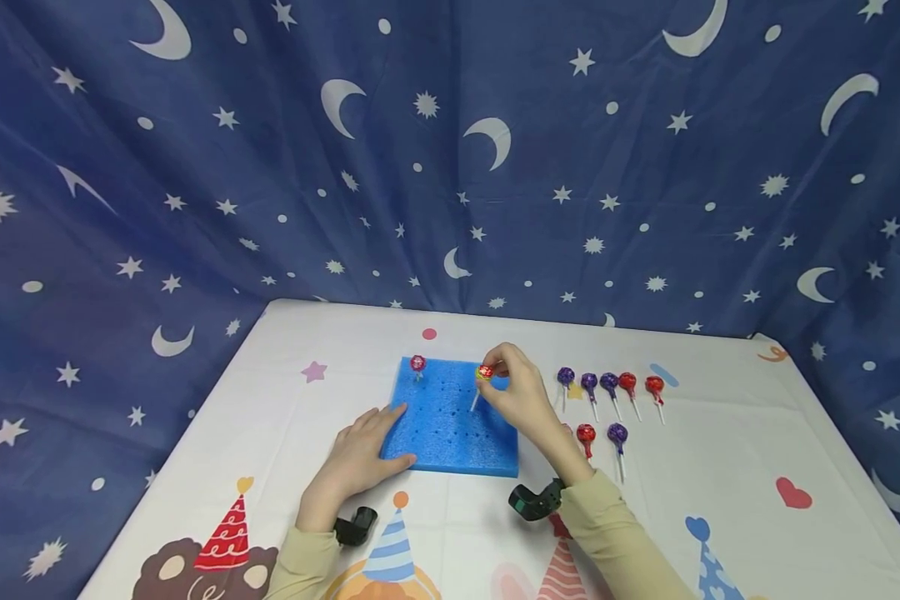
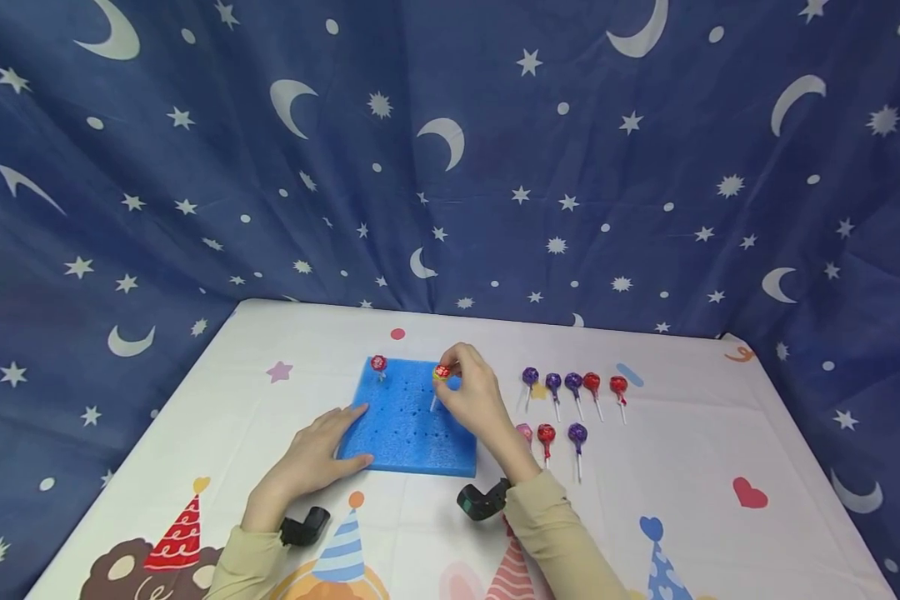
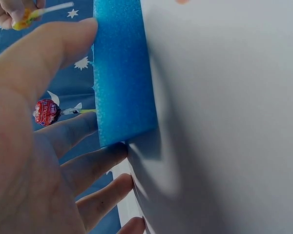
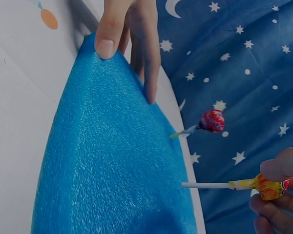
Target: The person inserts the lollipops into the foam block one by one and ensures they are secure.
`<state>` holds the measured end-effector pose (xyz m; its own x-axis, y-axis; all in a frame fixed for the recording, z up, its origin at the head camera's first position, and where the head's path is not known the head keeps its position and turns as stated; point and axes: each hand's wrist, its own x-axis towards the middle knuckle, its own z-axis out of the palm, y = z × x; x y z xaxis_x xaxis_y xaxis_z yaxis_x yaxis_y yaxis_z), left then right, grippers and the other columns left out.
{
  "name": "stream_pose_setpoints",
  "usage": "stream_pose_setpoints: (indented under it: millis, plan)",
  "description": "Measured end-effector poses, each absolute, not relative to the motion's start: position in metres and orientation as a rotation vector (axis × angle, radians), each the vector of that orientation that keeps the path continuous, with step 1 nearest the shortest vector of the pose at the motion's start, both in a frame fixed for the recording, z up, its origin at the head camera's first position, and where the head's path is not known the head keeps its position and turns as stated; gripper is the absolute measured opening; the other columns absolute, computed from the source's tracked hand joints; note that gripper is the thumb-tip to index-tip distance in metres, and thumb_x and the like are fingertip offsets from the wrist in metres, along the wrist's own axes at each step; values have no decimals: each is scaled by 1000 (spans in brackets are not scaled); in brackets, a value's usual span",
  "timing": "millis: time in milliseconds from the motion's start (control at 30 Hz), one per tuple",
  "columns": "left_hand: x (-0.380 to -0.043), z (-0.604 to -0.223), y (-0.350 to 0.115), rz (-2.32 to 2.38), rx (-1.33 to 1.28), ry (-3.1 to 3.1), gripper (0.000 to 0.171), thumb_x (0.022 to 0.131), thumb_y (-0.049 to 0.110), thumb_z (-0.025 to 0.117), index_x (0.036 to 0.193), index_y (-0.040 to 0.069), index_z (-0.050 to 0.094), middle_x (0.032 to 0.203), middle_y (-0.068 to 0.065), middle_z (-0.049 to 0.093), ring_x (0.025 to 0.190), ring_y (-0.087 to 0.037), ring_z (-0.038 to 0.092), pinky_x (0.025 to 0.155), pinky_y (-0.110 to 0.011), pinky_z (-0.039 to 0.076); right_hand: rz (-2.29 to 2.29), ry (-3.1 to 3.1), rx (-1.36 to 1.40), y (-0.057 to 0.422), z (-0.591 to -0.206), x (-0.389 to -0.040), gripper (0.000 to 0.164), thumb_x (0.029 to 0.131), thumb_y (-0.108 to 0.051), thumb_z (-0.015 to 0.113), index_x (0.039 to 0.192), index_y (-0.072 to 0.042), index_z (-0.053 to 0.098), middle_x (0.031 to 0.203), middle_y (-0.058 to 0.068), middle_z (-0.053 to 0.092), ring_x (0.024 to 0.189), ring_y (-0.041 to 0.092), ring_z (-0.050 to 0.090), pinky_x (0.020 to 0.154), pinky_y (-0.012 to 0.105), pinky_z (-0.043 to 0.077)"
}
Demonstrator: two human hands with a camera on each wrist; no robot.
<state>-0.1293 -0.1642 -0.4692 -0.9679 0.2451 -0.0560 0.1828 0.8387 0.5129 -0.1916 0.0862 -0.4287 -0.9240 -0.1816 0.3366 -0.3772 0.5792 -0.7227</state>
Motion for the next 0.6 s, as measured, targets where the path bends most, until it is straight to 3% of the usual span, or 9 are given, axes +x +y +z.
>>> stream_pose_setpoints:
  millis: [600]
  plan:
    - [-129,-470,-164,795,305,2897,77,83,40,71,148,14,38,152,-17,39,142,-42,31,109,-65,26,1329,-2497,509,59,-445,-214,27,79,-3,75,96,-7,54,96,7,60,91,22,63,87,40,54]
